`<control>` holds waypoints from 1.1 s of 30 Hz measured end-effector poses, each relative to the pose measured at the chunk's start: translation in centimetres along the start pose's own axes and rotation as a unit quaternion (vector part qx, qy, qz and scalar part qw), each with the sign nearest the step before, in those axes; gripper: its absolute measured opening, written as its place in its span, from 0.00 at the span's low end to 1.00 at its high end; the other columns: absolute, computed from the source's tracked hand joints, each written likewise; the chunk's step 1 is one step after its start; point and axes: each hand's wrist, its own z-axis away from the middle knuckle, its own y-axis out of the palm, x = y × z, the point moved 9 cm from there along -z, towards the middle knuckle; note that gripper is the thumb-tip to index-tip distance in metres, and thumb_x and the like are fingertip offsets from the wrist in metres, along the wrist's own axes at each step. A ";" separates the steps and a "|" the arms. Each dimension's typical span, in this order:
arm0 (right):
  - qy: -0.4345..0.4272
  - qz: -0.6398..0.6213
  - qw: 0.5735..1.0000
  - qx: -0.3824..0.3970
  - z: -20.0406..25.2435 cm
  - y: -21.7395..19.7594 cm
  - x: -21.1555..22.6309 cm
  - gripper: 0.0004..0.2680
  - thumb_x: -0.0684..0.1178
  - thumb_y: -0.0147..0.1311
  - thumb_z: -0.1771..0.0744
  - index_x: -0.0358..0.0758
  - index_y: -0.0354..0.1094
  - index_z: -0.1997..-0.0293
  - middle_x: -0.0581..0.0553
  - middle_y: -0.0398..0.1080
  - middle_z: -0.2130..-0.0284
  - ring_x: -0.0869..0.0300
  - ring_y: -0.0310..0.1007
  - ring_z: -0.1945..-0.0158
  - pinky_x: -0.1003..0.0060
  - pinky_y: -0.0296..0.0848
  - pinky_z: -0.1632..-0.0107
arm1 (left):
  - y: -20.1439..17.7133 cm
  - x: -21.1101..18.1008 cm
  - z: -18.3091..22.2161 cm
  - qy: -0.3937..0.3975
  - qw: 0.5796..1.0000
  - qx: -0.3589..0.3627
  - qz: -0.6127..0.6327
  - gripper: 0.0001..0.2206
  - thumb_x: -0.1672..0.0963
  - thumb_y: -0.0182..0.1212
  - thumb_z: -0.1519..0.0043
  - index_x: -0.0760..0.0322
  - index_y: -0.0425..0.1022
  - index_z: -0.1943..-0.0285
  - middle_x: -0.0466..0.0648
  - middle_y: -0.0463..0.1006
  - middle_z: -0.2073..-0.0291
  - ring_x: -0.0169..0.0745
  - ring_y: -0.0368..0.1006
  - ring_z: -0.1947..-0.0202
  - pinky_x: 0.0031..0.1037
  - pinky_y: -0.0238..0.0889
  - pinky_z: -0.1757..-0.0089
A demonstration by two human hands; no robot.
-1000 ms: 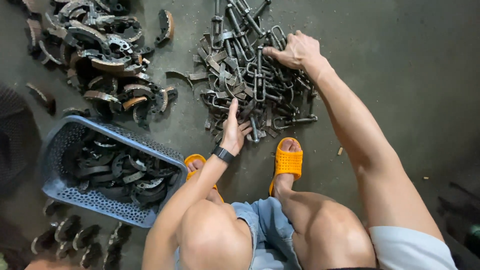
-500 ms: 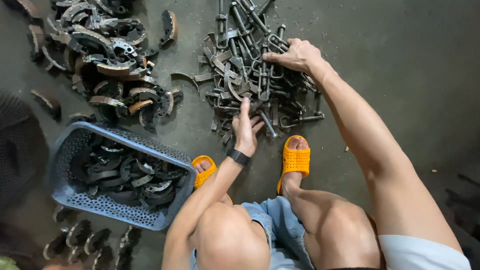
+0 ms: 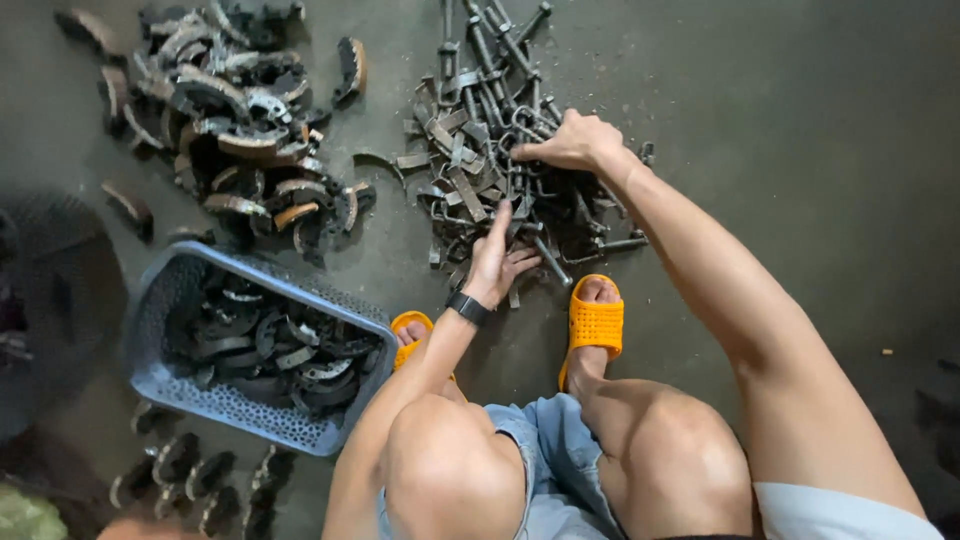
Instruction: Sorting used motorcycle brake shoes and metal hardware into a plastic basket and organized piles on the floor.
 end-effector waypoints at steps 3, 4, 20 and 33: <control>-0.012 0.002 1.000 0.000 -0.8 0.8 -1.4 0.39 0.81 0.53 0.49 0.35 0.58 0.47 0.28 0.61 0.50 0.39 0.60 0.44 0.49 0.60 0.45 | -0.4 0.9 -0.4 -0.046 0.994 -0.035 0.096 0.47 0.44 0.64 0.53 0.70 0.40 0.32 0.68 0.34 0.35 0.88 0.43 0.44 0.64 0.42 0.48; -0.029 -0.030 0.999 -0.013 -1.2 1.2 -1.7 0.36 0.79 0.56 0.49 0.36 0.59 0.50 0.28 0.63 0.53 0.39 0.61 0.46 0.48 0.62 0.46 | -0.9 1.3 -0.8 -0.055 0.992 -0.039 0.107 0.46 0.42 0.64 0.54 0.66 0.43 0.33 0.70 0.45 0.39 0.85 0.50 0.46 0.61 0.47 0.48; -0.050 -0.139 0.989 0.017 -0.6 2.9 -0.2 0.27 0.70 0.64 0.51 0.42 0.65 0.60 0.35 0.68 0.63 0.46 0.66 0.51 0.55 0.65 0.50 | -0.4 1.5 -3.4 -0.002 0.970 -0.078 0.230 0.21 0.52 0.69 0.51 0.67 0.71 0.54 0.58 0.74 0.59 0.55 0.73 0.60 0.46 0.68 0.60; -0.166 -0.256 0.951 0.042 5.3 2.5 1.4 0.14 0.52 0.67 0.48 0.37 0.67 0.70 0.45 0.65 0.80 0.59 0.67 0.70 0.65 0.67 0.66 | -1.8 1.9 -3.1 0.078 0.988 -0.100 0.092 0.18 0.53 0.72 0.56 0.69 0.75 0.64 0.53 0.74 0.70 0.46 0.70 0.67 0.41 0.67 0.67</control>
